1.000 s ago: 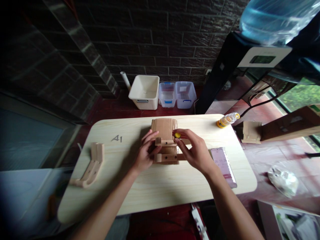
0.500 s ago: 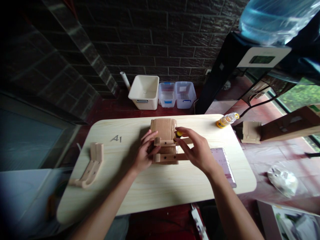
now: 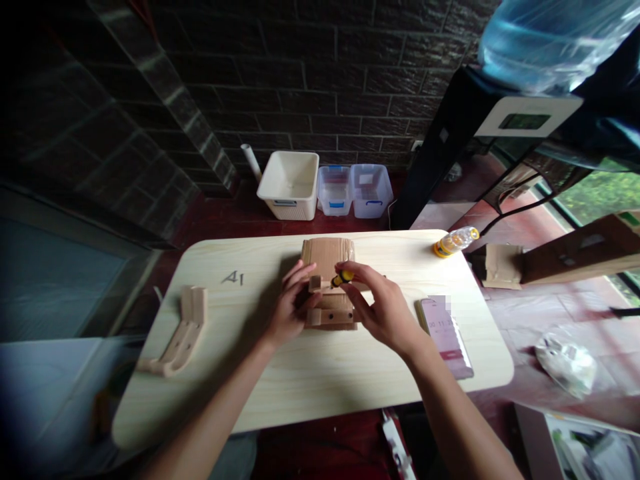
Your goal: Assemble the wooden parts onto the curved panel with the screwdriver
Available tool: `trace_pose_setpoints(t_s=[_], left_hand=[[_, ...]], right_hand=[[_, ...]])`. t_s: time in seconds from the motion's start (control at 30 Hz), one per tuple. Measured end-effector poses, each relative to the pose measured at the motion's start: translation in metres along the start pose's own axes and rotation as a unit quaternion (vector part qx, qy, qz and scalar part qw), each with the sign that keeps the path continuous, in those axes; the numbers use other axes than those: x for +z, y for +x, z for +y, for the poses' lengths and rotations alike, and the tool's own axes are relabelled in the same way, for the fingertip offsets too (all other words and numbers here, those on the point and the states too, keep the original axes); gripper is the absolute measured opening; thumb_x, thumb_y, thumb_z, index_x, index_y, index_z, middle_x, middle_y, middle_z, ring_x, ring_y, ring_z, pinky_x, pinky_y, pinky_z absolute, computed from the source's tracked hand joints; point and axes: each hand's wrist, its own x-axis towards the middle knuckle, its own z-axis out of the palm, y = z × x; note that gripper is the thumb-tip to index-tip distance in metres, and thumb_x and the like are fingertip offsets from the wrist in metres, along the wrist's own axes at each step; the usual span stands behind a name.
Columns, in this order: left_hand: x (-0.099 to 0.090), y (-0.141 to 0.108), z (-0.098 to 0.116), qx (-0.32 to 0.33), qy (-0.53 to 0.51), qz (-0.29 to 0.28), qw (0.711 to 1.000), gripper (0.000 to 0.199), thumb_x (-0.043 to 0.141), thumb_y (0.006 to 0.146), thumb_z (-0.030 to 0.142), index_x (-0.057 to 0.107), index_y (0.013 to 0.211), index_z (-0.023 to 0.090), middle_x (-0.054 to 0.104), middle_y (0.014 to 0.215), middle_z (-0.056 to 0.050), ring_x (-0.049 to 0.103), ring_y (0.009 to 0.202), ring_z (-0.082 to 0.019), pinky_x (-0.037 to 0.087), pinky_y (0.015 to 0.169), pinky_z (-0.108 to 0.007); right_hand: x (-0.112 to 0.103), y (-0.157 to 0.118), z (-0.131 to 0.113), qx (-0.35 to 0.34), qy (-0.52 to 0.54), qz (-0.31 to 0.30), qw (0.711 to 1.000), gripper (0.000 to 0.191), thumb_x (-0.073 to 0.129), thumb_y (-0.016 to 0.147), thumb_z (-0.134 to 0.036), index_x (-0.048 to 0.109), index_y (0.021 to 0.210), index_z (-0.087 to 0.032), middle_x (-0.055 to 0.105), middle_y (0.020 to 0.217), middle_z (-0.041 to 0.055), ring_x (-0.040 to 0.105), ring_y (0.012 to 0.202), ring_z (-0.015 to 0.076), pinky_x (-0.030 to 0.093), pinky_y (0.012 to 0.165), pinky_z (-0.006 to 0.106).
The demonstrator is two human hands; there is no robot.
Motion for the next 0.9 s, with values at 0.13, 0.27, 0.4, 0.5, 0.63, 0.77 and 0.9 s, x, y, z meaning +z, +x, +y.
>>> trace_pose_setpoints(t_s=[0.13,0.27,0.4,0.5,0.63,0.77,0.9], left_hand=[[-0.001,0.0,0.0,0.003,-0.004,0.003,1.0,0.023,0.064,0.096,0.039,0.068,0.115,0.027,0.057,0.149,-0.005,0.035,0.152,-0.029,0.034,0.125,-0.056],[-0.001,0.0,0.0,0.002,-0.009,-0.003,1.0,0.023,0.064,0.096,0.04,0.068,0.115,0.028,0.056,0.15,-0.005,0.034,0.152,-0.029,0.033,0.126,-0.057],[0.001,0.0,-0.001,-0.004,-0.015,-0.002,1.0,0.022,0.063,0.097,0.039,0.069,0.114,0.027,0.056,0.15,-0.005,0.033,0.153,-0.029,0.032,0.126,-0.057],[0.002,0.0,-0.001,-0.004,-0.013,0.001,1.0,0.023,0.064,0.096,0.038,0.069,0.115,0.026,0.056,0.15,-0.006,0.033,0.153,-0.029,0.032,0.126,-0.057],[0.002,0.0,-0.001,-0.003,-0.013,0.007,1.0,0.022,0.065,0.096,0.038,0.07,0.114,0.026,0.057,0.149,-0.006,0.035,0.152,-0.03,0.033,0.125,-0.058],[0.003,0.0,-0.002,-0.002,-0.023,0.009,1.0,0.022,0.065,0.096,0.037,0.07,0.114,0.027,0.057,0.148,-0.006,0.035,0.152,-0.029,0.032,0.126,-0.057],[0.003,-0.001,-0.003,-0.006,-0.035,0.009,0.999,0.023,0.065,0.096,0.036,0.07,0.116,0.026,0.057,0.149,-0.006,0.034,0.152,-0.029,0.031,0.127,-0.057]], right_hand=[[0.001,0.002,0.001,-0.018,-0.036,-0.009,0.999,0.035,0.052,0.104,-0.032,0.057,0.138,-0.026,0.068,0.134,0.0117,0.071,0.113,0.025,0.063,0.092,0.039],[0.003,0.003,0.003,-0.037,-0.065,0.001,0.997,0.035,0.053,0.103,-0.03,0.057,0.137,-0.027,0.07,0.131,0.0105,0.072,0.111,0.0247,0.062,0.093,0.04],[0.007,0.004,0.008,-0.033,-0.064,0.04,0.997,0.034,0.055,0.102,-0.034,0.059,0.135,-0.027,0.071,0.126,0.0096,0.073,0.108,0.0249,0.064,0.089,0.039],[0.008,0.004,0.009,-0.029,-0.058,0.046,0.997,0.032,0.057,0.101,-0.035,0.061,0.132,-0.027,0.071,0.127,0.0093,0.073,0.108,0.0246,0.064,0.089,0.038],[0.001,0.003,0.008,-0.024,-0.052,0.051,0.997,0.033,0.058,0.101,-0.034,0.06,0.133,-0.027,0.071,0.127,0.0093,0.073,0.108,0.0244,0.062,0.094,0.04],[-0.015,0.001,0.009,-0.012,-0.053,0.083,0.995,0.037,0.058,0.1,-0.035,0.058,0.137,-0.026,0.071,0.128,0.0109,0.071,0.111,0.0262,0.06,0.099,0.045],[-0.024,-0.001,0.012,-0.006,-0.062,0.08,0.995,0.039,0.06,0.099,-0.036,0.059,0.137,-0.025,0.071,0.126,0.0114,0.072,0.109,0.0266,0.059,0.1,0.047]])
